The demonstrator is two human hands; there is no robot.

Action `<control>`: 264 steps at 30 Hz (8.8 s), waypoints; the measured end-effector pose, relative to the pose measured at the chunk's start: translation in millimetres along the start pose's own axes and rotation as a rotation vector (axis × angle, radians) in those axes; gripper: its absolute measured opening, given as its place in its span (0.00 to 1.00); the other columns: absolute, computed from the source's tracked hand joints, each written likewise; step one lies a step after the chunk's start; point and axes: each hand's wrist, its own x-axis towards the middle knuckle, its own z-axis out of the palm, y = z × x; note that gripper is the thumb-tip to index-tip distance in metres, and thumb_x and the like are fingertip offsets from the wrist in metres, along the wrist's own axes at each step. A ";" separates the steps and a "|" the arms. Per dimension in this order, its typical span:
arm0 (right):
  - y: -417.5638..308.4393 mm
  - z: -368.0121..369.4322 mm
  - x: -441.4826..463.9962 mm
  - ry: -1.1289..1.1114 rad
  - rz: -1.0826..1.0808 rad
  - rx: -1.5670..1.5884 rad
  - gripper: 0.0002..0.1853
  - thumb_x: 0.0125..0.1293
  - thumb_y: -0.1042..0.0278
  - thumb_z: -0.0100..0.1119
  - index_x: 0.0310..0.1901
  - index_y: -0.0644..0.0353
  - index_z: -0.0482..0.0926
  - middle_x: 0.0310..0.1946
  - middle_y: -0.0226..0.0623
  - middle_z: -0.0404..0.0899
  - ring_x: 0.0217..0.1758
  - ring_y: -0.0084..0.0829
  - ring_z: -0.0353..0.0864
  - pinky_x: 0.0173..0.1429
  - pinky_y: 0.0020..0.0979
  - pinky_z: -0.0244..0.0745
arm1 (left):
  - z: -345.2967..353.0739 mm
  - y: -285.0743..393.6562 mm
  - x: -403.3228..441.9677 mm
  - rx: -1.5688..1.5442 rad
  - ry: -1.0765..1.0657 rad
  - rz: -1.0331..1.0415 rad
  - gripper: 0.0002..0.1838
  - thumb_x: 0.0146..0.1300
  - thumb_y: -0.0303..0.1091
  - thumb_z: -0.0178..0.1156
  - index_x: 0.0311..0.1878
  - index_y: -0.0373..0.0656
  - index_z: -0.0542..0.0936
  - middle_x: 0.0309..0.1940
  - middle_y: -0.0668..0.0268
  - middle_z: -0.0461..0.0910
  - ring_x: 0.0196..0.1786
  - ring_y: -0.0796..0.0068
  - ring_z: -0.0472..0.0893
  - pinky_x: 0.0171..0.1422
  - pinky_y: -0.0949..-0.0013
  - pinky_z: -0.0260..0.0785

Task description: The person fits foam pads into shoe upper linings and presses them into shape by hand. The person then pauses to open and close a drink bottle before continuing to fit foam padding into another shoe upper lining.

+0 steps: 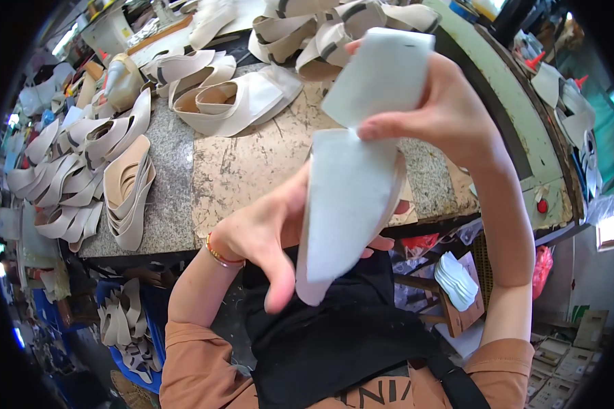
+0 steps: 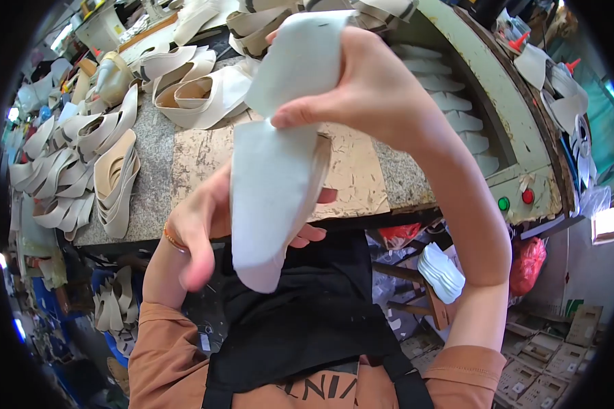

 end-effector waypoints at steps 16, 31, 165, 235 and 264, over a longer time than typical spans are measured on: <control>-24.0 77.8 -98.2 -0.159 -0.408 -0.164 0.13 0.50 0.77 0.65 0.41 0.62 0.82 0.35 0.42 0.81 0.36 0.34 0.83 0.48 0.31 0.81 | -48.1 -43.0 -28.4 0.450 0.649 0.111 0.29 0.44 0.24 0.74 0.52 0.31 0.75 0.45 0.62 0.82 0.45 0.78 0.81 0.52 0.71 0.74; 99.7 144.6 -38.0 0.456 0.348 0.062 0.20 0.51 0.64 0.75 0.40 0.62 0.74 0.38 0.35 0.68 0.38 0.21 0.71 0.40 0.26 0.72 | -30.7 -64.4 -49.2 0.380 0.707 -0.122 0.17 0.52 0.28 0.72 0.44 0.33 0.81 0.36 0.64 0.84 0.37 0.78 0.82 0.44 0.73 0.76; -103.0 116.9 29.2 -0.407 -0.327 -0.402 0.14 0.48 0.67 0.66 0.35 0.64 0.75 0.24 0.45 0.75 0.28 0.46 0.77 0.36 0.39 0.71 | 51.1 -36.8 -120.9 1.258 1.186 0.291 0.39 0.40 0.32 0.72 0.60 0.45 0.67 0.43 0.56 0.78 0.42 0.55 0.82 0.48 0.60 0.76; 7.4 27.1 -104.5 0.458 0.311 0.997 0.39 0.54 0.50 0.68 0.58 0.66 0.60 0.47 0.50 0.74 0.46 0.49 0.82 0.41 0.45 0.83 | 78.2 102.2 -27.5 1.511 0.372 0.968 0.22 0.52 0.36 0.69 0.51 0.43 0.82 0.51 0.58 0.77 0.55 0.58 0.80 0.65 0.56 0.65; -6.0 40.7 -102.8 0.322 0.359 1.099 0.33 0.53 0.58 0.67 0.55 0.66 0.61 0.44 0.50 0.75 0.48 0.50 0.81 0.45 0.49 0.81 | 137.9 139.4 -19.3 1.748 0.427 0.950 0.13 0.58 0.36 0.65 0.43 0.56 0.71 0.48 0.58 0.71 0.57 0.52 0.77 0.72 0.43 0.57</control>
